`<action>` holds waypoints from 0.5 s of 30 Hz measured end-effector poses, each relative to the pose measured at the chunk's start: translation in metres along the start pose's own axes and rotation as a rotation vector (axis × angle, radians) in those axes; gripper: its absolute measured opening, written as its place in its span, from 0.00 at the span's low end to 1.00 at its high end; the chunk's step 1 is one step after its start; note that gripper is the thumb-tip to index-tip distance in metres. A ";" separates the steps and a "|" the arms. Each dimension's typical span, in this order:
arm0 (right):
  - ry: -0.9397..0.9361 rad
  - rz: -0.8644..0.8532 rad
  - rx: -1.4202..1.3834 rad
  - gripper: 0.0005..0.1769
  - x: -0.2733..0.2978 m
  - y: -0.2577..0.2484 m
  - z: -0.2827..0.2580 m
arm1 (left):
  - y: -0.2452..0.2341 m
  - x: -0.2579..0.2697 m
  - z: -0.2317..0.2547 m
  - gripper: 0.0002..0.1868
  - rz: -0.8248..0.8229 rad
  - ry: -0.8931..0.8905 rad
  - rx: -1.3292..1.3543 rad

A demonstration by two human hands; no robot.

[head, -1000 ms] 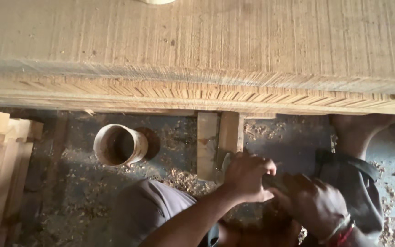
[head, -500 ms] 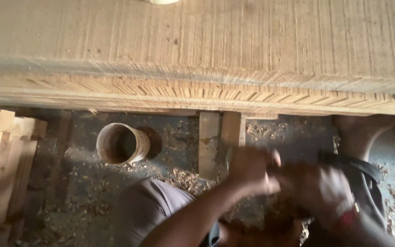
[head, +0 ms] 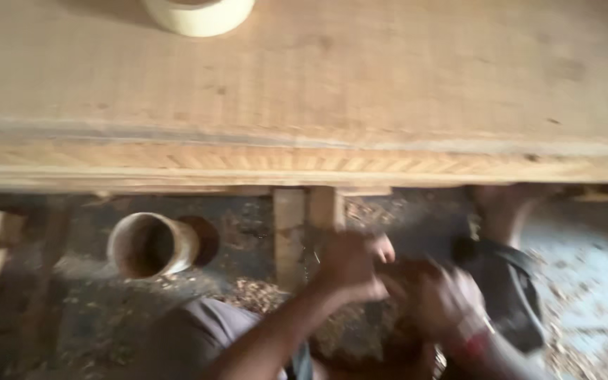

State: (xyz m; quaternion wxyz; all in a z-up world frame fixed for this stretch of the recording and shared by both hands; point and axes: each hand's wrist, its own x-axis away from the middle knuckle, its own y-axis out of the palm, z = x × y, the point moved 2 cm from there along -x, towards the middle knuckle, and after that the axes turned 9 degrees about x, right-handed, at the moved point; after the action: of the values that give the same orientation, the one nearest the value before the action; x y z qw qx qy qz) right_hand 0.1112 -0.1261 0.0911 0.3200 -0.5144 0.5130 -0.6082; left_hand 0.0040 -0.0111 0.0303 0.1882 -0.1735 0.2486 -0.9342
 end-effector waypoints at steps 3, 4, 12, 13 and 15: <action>0.156 0.038 0.095 0.22 -0.029 0.007 0.012 | -0.018 -0.034 -0.003 0.20 0.064 -0.073 0.109; 0.110 0.045 0.101 0.22 -0.033 0.010 0.012 | -0.023 -0.041 -0.005 0.24 0.075 -0.007 0.015; -0.120 0.032 0.158 0.18 0.034 -0.022 0.010 | 0.022 0.001 0.035 0.20 0.182 0.182 -0.064; -0.127 0.100 0.175 0.14 0.023 -0.029 0.012 | 0.012 -0.015 0.037 0.17 0.162 0.096 -0.064; -0.176 0.155 0.178 0.15 0.003 -0.022 0.015 | 0.010 -0.024 0.031 0.19 0.135 0.045 -0.075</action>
State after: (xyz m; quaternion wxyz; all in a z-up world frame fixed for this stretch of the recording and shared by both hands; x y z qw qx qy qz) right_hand 0.1280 -0.1271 0.1118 0.4541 -0.4941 0.4649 -0.5774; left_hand 0.0407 -0.0212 0.0449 0.2384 -0.1420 0.2985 -0.9132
